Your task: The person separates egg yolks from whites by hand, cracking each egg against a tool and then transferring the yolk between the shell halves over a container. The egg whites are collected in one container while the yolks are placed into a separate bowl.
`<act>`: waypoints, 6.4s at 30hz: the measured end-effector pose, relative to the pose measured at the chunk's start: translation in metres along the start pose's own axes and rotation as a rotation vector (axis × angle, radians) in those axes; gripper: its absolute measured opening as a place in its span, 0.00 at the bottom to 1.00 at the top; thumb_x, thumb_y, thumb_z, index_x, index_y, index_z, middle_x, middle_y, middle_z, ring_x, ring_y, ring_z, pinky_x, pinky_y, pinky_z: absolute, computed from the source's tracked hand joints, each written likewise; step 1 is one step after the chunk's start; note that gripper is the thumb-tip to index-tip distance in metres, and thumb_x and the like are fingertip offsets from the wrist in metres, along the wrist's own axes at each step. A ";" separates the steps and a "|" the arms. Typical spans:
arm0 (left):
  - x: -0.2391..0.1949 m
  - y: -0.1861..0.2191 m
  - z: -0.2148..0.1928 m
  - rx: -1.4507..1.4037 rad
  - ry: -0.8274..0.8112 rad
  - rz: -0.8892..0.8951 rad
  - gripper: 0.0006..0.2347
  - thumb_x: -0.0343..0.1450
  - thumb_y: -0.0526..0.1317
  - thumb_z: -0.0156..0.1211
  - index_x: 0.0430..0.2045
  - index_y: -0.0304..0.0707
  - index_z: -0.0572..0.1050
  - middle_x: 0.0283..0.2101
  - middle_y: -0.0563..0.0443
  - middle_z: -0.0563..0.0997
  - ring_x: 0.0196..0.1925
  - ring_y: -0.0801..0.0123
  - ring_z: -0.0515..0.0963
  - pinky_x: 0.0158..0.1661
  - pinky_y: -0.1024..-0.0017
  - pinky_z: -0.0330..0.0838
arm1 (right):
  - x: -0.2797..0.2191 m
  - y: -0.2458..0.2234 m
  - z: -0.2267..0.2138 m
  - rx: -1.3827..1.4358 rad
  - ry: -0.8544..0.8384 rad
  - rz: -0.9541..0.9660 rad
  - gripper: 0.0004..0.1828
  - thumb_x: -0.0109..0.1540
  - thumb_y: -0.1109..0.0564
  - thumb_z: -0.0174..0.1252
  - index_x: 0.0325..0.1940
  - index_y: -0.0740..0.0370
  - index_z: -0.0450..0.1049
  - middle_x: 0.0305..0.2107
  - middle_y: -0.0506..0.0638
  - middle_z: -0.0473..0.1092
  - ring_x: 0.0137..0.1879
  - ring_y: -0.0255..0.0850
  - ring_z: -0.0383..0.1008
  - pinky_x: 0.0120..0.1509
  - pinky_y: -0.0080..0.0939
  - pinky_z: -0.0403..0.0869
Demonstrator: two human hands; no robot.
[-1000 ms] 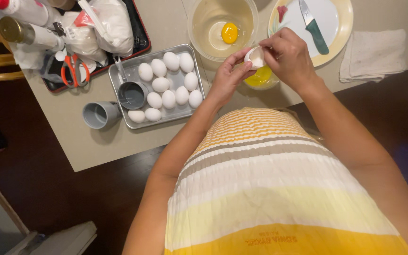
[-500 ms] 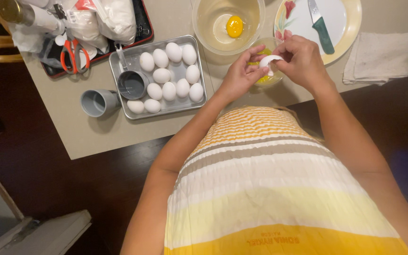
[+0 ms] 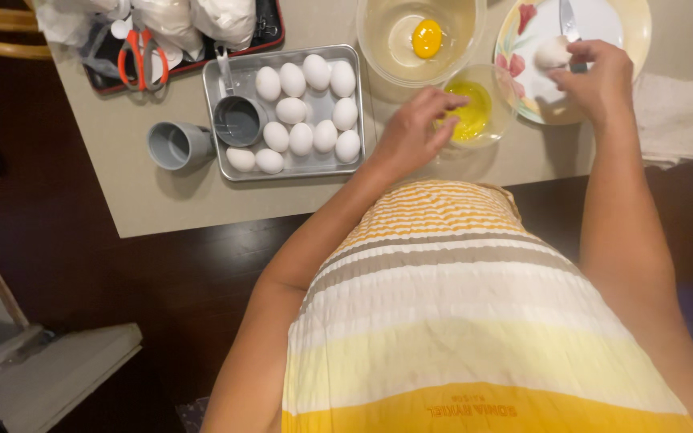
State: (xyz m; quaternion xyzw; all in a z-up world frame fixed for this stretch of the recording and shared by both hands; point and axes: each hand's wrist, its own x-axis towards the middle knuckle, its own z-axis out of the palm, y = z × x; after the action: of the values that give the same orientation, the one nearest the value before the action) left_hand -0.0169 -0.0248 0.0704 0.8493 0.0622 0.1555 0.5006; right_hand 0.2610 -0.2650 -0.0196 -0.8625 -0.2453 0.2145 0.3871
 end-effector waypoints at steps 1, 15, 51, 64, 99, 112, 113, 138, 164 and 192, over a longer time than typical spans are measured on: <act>-0.001 -0.007 -0.008 -0.038 0.095 -0.083 0.10 0.73 0.35 0.61 0.49 0.42 0.77 0.47 0.47 0.78 0.46 0.61 0.82 0.46 0.66 0.79 | -0.001 0.009 -0.001 -0.096 0.083 -0.020 0.16 0.61 0.61 0.71 0.51 0.67 0.78 0.41 0.52 0.76 0.38 0.38 0.78 0.41 0.38 0.75; -0.017 -0.158 -0.103 0.913 0.164 -0.184 0.20 0.56 0.27 0.66 0.42 0.42 0.76 0.48 0.43 0.71 0.51 0.51 0.71 0.50 0.56 0.64 | -0.008 0.060 0.009 -0.566 0.194 0.021 0.25 0.59 0.53 0.70 0.58 0.65 0.76 0.49 0.62 0.69 0.56 0.59 0.69 0.60 0.55 0.68; 0.013 -0.015 0.013 -1.442 0.122 -0.374 0.21 0.76 0.32 0.59 0.64 0.30 0.62 0.63 0.42 0.72 0.64 0.57 0.75 0.65 0.55 0.73 | -0.146 -0.185 0.012 -0.271 0.032 -0.558 0.14 0.71 0.59 0.58 0.59 0.67 0.70 0.42 0.62 0.75 0.43 0.60 0.77 0.45 0.53 0.74; 0.020 -0.025 0.041 -1.253 0.116 -0.396 0.22 0.73 0.27 0.61 0.62 0.27 0.62 0.60 0.39 0.73 0.62 0.60 0.76 0.63 0.60 0.73 | -0.159 -0.211 -0.016 -0.352 0.104 -0.485 0.15 0.70 0.59 0.60 0.60 0.65 0.71 0.39 0.60 0.74 0.41 0.57 0.76 0.43 0.53 0.74; 0.029 -0.065 0.081 -0.925 0.034 -0.326 0.21 0.74 0.28 0.53 0.63 0.28 0.58 0.58 0.37 0.74 0.60 0.63 0.77 0.61 0.68 0.73 | -0.076 -0.196 0.011 -0.031 -0.263 -0.308 0.26 0.59 0.59 0.66 0.62 0.64 0.74 0.36 0.57 0.77 0.35 0.40 0.78 0.44 0.40 0.76; 0.029 -0.062 0.085 -0.807 -0.021 -0.407 0.19 0.72 0.32 0.56 0.57 0.23 0.65 0.54 0.38 0.78 0.56 0.64 0.80 0.57 0.69 0.75 | -0.084 -0.198 0.025 -0.123 -0.121 -0.451 0.19 0.55 0.61 0.64 0.51 0.65 0.78 0.23 0.56 0.69 0.29 0.48 0.72 0.69 0.55 0.69; 0.029 -0.063 0.087 -0.859 -0.011 -0.410 0.19 0.72 0.32 0.56 0.57 0.23 0.65 0.54 0.38 0.78 0.56 0.63 0.80 0.57 0.69 0.75 | -0.084 -0.197 0.025 -0.124 -0.120 -0.448 0.19 0.55 0.61 0.64 0.51 0.65 0.78 0.23 0.56 0.69 0.29 0.48 0.72 0.69 0.55 0.69; 0.029 -0.062 0.071 -1.242 -0.254 -0.535 0.19 0.75 0.32 0.44 0.63 0.29 0.61 0.55 0.43 0.74 0.56 0.67 0.76 0.58 0.67 0.74 | -0.073 -0.211 0.021 -0.310 -0.196 -0.343 0.20 0.57 0.53 0.66 0.53 0.60 0.82 0.26 0.60 0.74 0.35 0.56 0.76 0.48 0.50 0.76; 0.027 -0.060 0.056 -1.546 -0.285 -0.479 0.22 0.79 0.33 0.36 0.73 0.35 0.55 0.67 0.40 0.67 0.69 0.58 0.69 0.70 0.56 0.64 | -0.066 -0.189 0.002 0.099 -0.306 -0.089 0.23 0.60 0.60 0.64 0.60 0.64 0.78 0.35 0.48 0.77 0.40 0.29 0.75 0.46 0.31 0.74; 0.027 -0.059 0.056 -1.220 -0.155 -0.332 0.20 0.78 0.30 0.33 0.66 0.36 0.64 0.68 0.47 0.67 0.68 0.63 0.70 0.68 0.60 0.69 | -0.079 -0.128 0.007 0.852 -0.232 0.116 0.21 0.68 0.62 0.55 0.66 0.71 0.69 0.50 0.55 0.73 0.50 0.43 0.78 0.53 0.44 0.79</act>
State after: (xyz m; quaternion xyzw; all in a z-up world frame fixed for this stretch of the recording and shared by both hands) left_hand 0.0299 -0.0346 -0.0008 0.3993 0.0567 0.0216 0.9148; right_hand 0.1616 -0.2332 0.0893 -0.6086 -0.1278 0.4132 0.6653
